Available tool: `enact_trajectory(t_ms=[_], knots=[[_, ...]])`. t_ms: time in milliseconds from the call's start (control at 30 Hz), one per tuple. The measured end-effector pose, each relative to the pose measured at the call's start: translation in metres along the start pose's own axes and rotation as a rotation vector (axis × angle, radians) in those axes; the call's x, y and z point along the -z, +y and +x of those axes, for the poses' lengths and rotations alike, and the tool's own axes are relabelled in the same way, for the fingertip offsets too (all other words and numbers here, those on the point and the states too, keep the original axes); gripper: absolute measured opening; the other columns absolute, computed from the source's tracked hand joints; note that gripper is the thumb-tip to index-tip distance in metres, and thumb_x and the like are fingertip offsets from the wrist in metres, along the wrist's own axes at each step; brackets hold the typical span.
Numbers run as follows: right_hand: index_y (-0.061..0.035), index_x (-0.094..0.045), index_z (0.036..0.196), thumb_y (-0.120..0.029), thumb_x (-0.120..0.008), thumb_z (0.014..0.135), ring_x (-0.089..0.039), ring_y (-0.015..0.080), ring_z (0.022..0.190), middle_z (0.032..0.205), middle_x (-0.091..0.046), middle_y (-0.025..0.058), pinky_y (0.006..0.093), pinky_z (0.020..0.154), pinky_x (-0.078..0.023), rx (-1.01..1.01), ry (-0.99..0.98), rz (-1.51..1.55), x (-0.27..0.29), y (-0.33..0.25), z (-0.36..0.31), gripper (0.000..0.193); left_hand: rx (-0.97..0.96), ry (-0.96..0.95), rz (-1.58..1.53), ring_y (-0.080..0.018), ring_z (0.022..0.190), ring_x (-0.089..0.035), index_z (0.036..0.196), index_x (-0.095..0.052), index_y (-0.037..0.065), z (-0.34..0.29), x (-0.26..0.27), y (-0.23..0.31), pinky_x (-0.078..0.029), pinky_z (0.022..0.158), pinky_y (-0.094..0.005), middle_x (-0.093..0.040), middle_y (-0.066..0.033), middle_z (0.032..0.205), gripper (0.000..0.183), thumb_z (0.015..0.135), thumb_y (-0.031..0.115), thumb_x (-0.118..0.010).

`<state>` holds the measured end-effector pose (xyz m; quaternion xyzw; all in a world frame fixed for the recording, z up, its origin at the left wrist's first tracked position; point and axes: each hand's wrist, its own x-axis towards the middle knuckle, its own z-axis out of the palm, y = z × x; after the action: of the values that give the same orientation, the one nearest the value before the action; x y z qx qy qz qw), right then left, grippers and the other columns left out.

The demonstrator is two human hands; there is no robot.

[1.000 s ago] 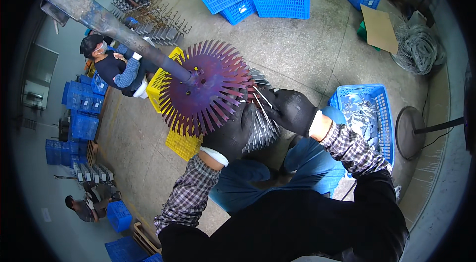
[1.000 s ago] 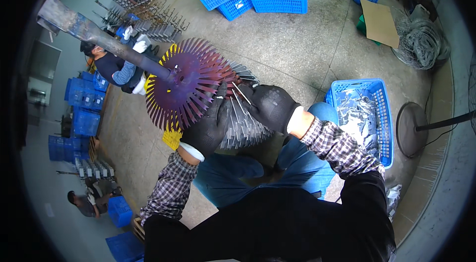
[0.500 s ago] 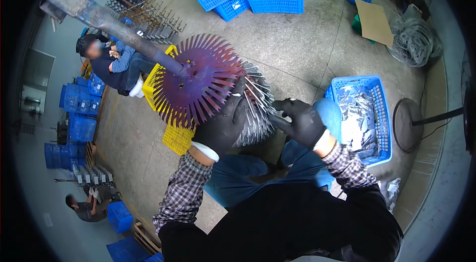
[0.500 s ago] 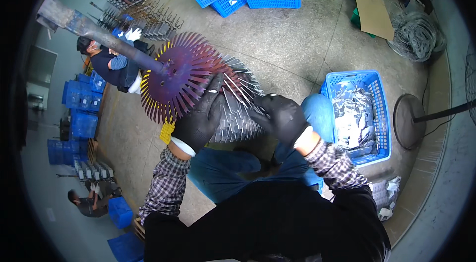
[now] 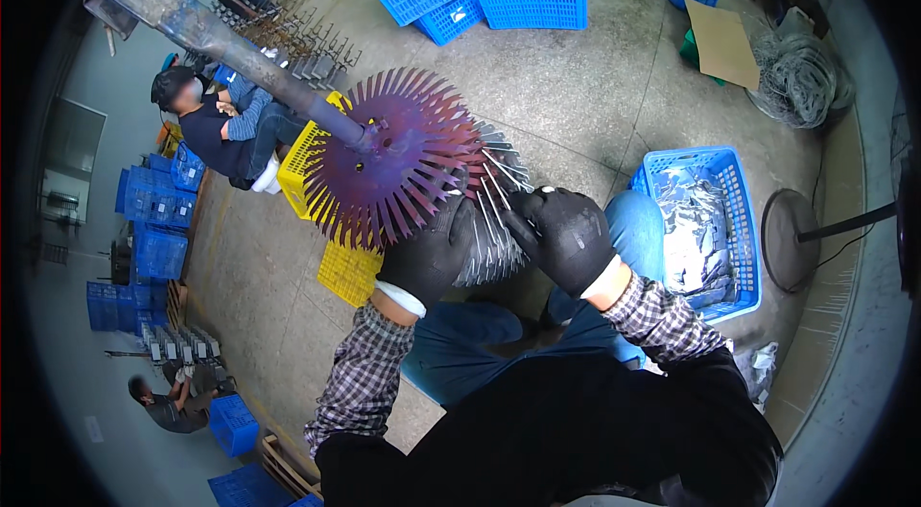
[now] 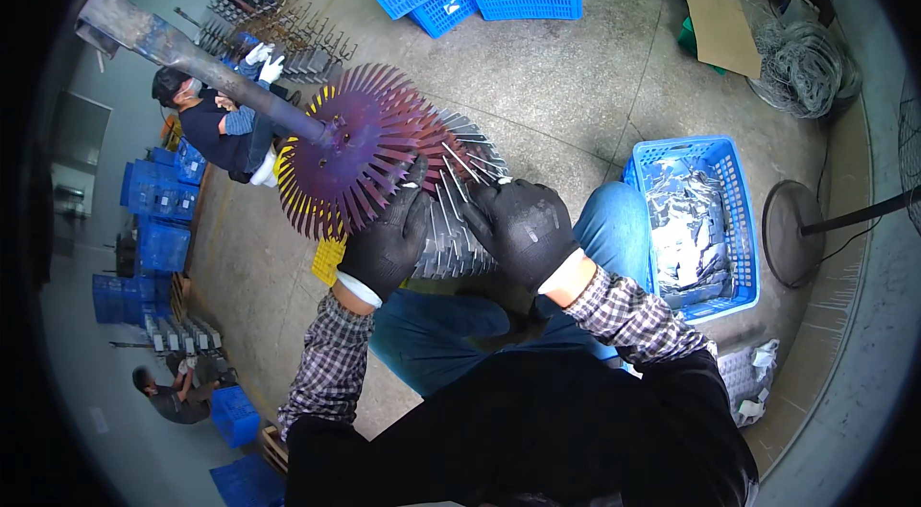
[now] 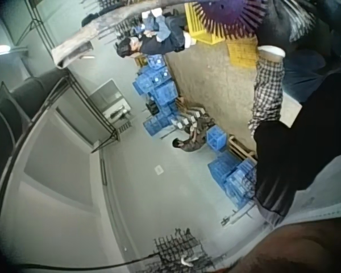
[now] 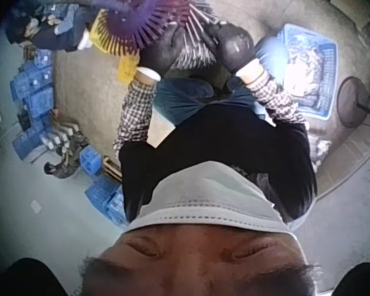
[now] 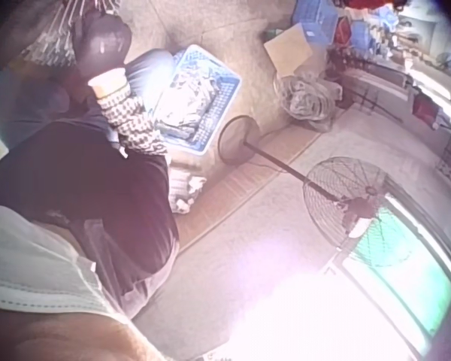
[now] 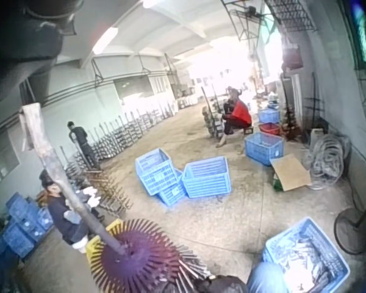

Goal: Assembling metal fins onto a central metal shaft at a fabrication workstation.

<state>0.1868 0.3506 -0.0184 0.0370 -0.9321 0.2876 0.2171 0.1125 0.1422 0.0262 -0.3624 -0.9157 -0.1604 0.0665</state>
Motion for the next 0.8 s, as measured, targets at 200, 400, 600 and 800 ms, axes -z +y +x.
enact_trajectory(t_ms=[200, 400, 600, 800], knots=[[-0.0083, -0.073, 0.093, -0.027, -0.07, 0.095, -0.064, 0.0327, 0.064, 0.076, -0.067, 0.012, 0.0409, 0.059, -0.05, -0.009, 0.017, -0.059, 0.003, -0.003, 0.0, 0.019, -0.059, 0.069, 0.035, -0.0315, 0.125, -0.065, 0.15, -0.06, 0.012, -0.001, -0.007, -0.006, -0.05, 0.107, -0.0411, -0.066, -0.0131, 0.143, 0.048, 0.102, 0.017, -0.062], [-0.0083, -0.073, 0.092, -0.028, -0.067, 0.097, -0.066, 0.0339, 0.061, 0.073, -0.069, 0.0122, 0.0416, 0.055, -0.05, -0.105, 0.053, -0.12, 0.002, -0.021, 0.001, 0.021, 0.006, -0.017, 0.02, -0.032, 0.128, -0.064, 0.15, -0.059, 0.013, 0.0, -0.003, -0.004, -0.049, 0.108, -0.0415, -0.065, -0.0128, 0.145, 0.047, 0.103, 0.018, -0.06], [-0.0087, -0.072, 0.09, -0.03, -0.064, 0.098, -0.068, 0.0347, 0.062, 0.074, -0.071, 0.013, 0.0432, 0.055, -0.051, -0.201, 0.027, -0.161, -0.008, -0.026, 0.004, 0.024, -0.157, 0.114, 0.09, -0.0318, 0.129, -0.063, 0.15, -0.059, 0.014, 0.009, -0.003, -0.003, -0.049, 0.109, -0.0417, -0.064, -0.012, 0.146, 0.048, 0.103, 0.019, -0.059], [-0.0092, -0.071, 0.084, -0.032, -0.063, 0.097, -0.068, 0.0357, 0.063, 0.075, -0.072, 0.0134, 0.0439, 0.055, -0.051, -0.187, 0.03, -0.208, -0.013, -0.023, 0.002, 0.028, -0.149, 0.079, 0.034, -0.031, 0.13, -0.063, 0.148, -0.06, 0.013, 0.011, -0.008, -0.004, -0.049, 0.11, -0.0409, -0.063, -0.0111, 0.147, 0.045, 0.103, 0.019, -0.059]])
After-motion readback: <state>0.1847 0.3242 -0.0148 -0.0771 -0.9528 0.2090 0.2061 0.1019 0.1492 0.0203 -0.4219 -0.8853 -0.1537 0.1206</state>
